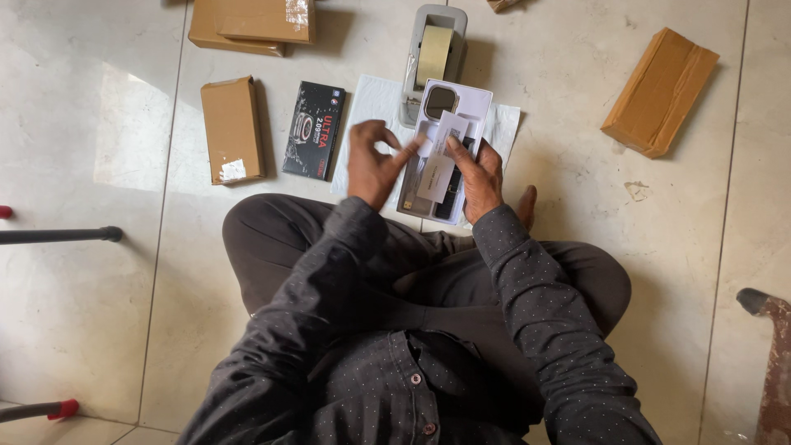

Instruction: The person sits on the floor and packs smartwatches into cardboard boxes. They open a smartwatch box, place the watch and accessories inside, close the box, and then place it into a larger cardboard shipping box. The process is repeated for multiple units.

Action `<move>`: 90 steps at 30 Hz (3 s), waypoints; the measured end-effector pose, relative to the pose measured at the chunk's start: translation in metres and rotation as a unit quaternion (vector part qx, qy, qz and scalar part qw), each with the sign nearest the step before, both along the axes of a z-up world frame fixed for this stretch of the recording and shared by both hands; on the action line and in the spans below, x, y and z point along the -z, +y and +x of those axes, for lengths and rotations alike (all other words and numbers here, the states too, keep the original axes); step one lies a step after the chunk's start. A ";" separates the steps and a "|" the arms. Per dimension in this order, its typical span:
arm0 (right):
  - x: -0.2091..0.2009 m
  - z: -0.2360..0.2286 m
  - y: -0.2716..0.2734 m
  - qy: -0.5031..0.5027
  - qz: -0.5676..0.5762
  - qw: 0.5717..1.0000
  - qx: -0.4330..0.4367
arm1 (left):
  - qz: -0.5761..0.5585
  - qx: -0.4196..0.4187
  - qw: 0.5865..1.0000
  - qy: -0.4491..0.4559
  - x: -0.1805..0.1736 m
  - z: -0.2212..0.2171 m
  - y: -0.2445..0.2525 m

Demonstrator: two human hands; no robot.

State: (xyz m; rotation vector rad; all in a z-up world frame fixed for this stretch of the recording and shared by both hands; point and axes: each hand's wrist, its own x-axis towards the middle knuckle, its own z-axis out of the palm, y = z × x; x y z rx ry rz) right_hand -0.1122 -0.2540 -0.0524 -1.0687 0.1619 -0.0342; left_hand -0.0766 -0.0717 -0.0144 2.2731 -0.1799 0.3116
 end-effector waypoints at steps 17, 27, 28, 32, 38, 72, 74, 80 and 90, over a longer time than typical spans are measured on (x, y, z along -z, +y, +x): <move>-0.010 0.002 -0.001 0.028 0.014 1.000 0.003 | 0.282 -0.266 0.832 0.397 0.077 0.109 0.134; -0.007 0.004 -0.002 0.016 0.021 1.000 0.005 | -0.086 -0.074 0.973 0.202 0.012 0.067 0.075; -0.006 0.003 -0.002 0.016 0.024 1.000 0.004 | -0.113 -0.021 0.978 0.174 0.005 0.052 0.063; -0.002 0.001 0.001 0.009 0.037 0.999 0.005 | -0.122 0.028 0.958 0.256 -0.022 -0.005 0.022; -0.008 0.000 -0.002 -0.003 0.040 0.999 0.015 | -0.335 0.114 0.880 0.317 -0.041 -0.026 0.001; -0.013 -0.006 0.001 -0.058 0.250 0.964 -0.074 | 0.169 0.166 0.966 0.107 -0.023 -0.072 -0.056; -0.014 -0.008 0.000 -0.050 0.263 0.961 -0.063 | 0.169 0.180 0.966 0.072 -0.026 -0.080 -0.061; 0.008 0.006 -0.008 -0.015 0.218 0.974 0.064 | 0.305 0.152 0.934 0.108 -0.030 -0.082 -0.058; 0.022 0.009 -0.023 0.001 0.146 0.979 0.139 | -0.198 0.095 0.962 0.162 0.021 -0.047 0.014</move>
